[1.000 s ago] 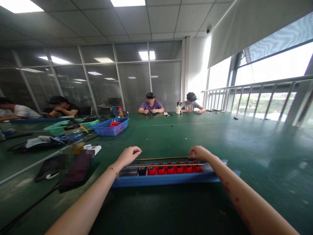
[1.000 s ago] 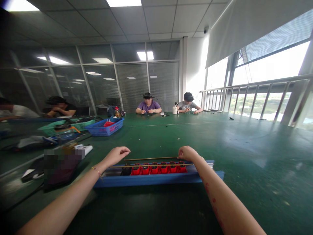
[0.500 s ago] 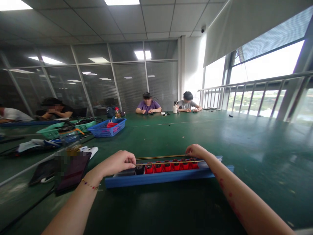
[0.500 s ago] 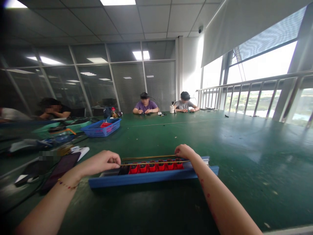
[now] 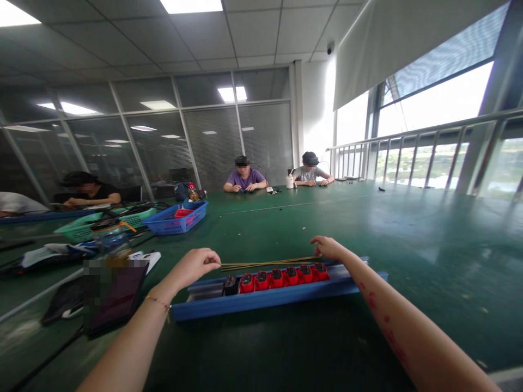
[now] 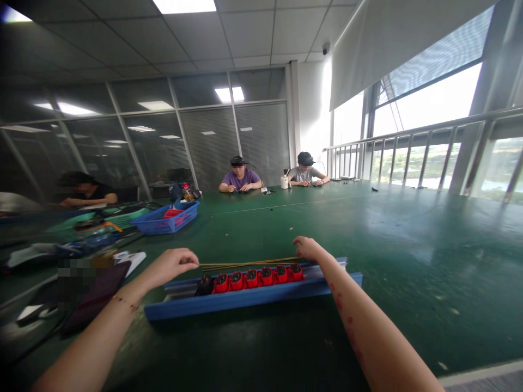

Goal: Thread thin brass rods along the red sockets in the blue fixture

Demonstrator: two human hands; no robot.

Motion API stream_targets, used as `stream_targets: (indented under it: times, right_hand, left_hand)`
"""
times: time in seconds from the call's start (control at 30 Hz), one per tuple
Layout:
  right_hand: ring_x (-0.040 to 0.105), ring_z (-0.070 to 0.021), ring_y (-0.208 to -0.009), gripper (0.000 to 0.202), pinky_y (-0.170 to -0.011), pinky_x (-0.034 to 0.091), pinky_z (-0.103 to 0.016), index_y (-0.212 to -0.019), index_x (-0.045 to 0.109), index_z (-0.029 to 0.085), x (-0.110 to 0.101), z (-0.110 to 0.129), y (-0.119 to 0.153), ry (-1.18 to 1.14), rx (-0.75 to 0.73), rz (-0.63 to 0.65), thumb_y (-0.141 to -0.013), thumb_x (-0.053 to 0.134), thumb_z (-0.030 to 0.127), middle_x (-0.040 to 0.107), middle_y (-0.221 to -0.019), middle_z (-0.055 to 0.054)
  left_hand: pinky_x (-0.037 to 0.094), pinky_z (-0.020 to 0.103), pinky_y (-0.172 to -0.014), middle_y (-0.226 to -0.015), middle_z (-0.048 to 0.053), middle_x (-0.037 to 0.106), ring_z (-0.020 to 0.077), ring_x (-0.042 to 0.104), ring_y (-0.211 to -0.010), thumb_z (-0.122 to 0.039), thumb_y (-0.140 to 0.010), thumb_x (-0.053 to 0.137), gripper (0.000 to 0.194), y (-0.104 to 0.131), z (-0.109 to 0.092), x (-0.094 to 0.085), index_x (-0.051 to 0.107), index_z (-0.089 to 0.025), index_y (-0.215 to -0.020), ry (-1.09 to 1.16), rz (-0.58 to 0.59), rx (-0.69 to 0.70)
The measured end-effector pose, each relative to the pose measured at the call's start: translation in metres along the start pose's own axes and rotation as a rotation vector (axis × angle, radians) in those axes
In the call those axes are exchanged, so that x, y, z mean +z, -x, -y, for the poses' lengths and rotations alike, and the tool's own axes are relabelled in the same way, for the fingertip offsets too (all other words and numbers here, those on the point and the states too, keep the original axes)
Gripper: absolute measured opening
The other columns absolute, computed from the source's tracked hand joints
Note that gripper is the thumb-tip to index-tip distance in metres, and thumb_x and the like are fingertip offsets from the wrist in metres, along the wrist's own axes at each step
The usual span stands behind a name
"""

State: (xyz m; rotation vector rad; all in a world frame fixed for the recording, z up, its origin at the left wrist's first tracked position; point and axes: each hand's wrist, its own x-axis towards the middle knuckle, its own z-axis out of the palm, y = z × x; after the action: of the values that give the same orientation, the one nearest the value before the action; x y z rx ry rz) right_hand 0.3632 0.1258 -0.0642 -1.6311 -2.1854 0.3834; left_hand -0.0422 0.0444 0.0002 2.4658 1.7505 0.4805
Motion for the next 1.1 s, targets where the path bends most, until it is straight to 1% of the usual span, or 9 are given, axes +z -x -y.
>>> stream_targets:
  times: [0.1,0.2,0.27,0.43,0.53,0.67,0.77,0.93,1.1]
  right_hand:
    - [0.061,-0.0134,-0.067,0.032,-0.064,0.045,-0.021,-0.105,0.057,0.017,-0.001,0.002,0.002,-0.014,-0.016,-0.001,-0.082,0.039,0.031,0.067,-0.075,-0.003]
    - [0.06,-0.0179,-0.075,0.039,-0.066,0.044,-0.023,-0.096,0.062,0.021,-0.003,0.007,0.005,0.05,-0.112,0.058,-0.067,0.057,0.046,0.066,-0.082,-0.003]
    - [0.06,-0.0189,-0.075,0.041,-0.064,0.044,-0.023,-0.091,0.065,0.022,-0.005,0.011,0.006,0.117,-0.168,0.112,-0.06,0.062,0.049,0.066,-0.083,-0.003]
    - [0.061,-0.0159,-0.074,0.021,-0.063,0.042,-0.021,-0.085,0.066,0.026,-0.008,0.022,0.008,0.346,-0.21,0.154,-0.069,0.056,0.032,0.067,-0.084,0.001]
    - [0.06,-0.0176,-0.076,0.021,-0.063,0.042,-0.023,-0.083,0.066,0.026,-0.009,0.03,0.01,0.444,-0.203,0.144,-0.071,0.049,0.02,0.067,-0.084,-0.002]
    - [0.06,-0.0216,-0.079,0.021,-0.065,0.041,-0.027,-0.08,0.065,0.022,-0.008,0.04,0.008,0.518,-0.203,0.157,-0.068,0.051,0.014,0.066,-0.084,-0.007]
    - [0.059,-0.0228,-0.082,0.024,-0.067,0.041,-0.029,-0.081,0.064,0.021,-0.005,0.045,0.003,0.558,-0.203,0.177,-0.062,0.056,0.009,0.065,-0.086,-0.008]
    - [0.059,-0.0221,-0.079,0.021,-0.063,0.04,-0.026,-0.079,0.062,0.02,-0.004,0.042,0.003,0.553,-0.182,0.171,-0.059,0.06,0.013,0.064,-0.084,-0.007]
    - [0.056,-0.0181,-0.078,0.017,-0.062,0.037,-0.023,-0.081,0.058,0.019,-0.009,0.035,0.012,0.478,-0.14,0.01,-0.067,0.05,0.018,0.06,-0.087,-0.005]
  left_hand:
    - [0.037,0.02,-0.058,-0.073,0.0,0.065,0.0156,0.058,-0.068,-0.038,-0.069,0.051,0.021,-0.009,-0.001,0.017,0.064,-0.021,-0.071,0.018,0.088,-0.003]
    - [0.038,0.02,-0.058,-0.072,0.0,0.066,0.0151,0.059,-0.067,-0.035,-0.069,0.052,0.019,-0.018,0.001,0.028,0.062,-0.021,-0.076,0.01,0.112,-0.01]
    - [0.038,0.02,-0.058,-0.071,0.0,0.066,0.0148,0.059,-0.066,-0.033,-0.068,0.054,0.02,-0.022,0.004,0.034,0.061,-0.021,-0.083,-0.007,0.117,-0.019]
    - [0.038,0.021,-0.06,-0.069,-0.001,0.067,0.0153,0.06,-0.066,-0.029,-0.066,0.057,0.026,-0.032,0.01,0.043,0.059,-0.022,-0.091,-0.061,0.152,-0.032]
    - [0.039,0.022,-0.064,-0.073,0.0,0.067,0.0164,0.06,-0.071,-0.026,-0.065,0.058,0.026,-0.035,0.01,0.046,0.06,-0.022,-0.091,-0.099,0.157,-0.034]
    - [0.038,0.023,-0.076,-0.098,0.003,0.062,0.0182,0.056,-0.091,-0.017,-0.063,0.056,0.03,-0.037,0.009,0.048,0.061,-0.024,-0.092,-0.137,0.139,-0.022]
    - [0.039,0.022,-0.071,-0.092,0.002,0.064,0.0169,0.057,-0.085,-0.009,-0.059,0.054,0.035,-0.04,0.009,0.049,0.062,-0.025,-0.089,-0.151,0.168,-0.023]
    - [0.037,0.02,-0.057,-0.075,0.0,0.063,0.0146,0.056,-0.068,-0.006,-0.054,0.055,0.026,-0.042,0.006,0.05,0.062,-0.022,-0.073,-0.16,0.184,-0.03]
    - [0.037,0.022,-0.059,-0.076,0.001,0.06,0.0154,0.055,-0.069,-0.015,-0.06,0.054,0.012,-0.033,-0.002,0.045,0.06,-0.021,-0.067,-0.139,0.084,-0.016]
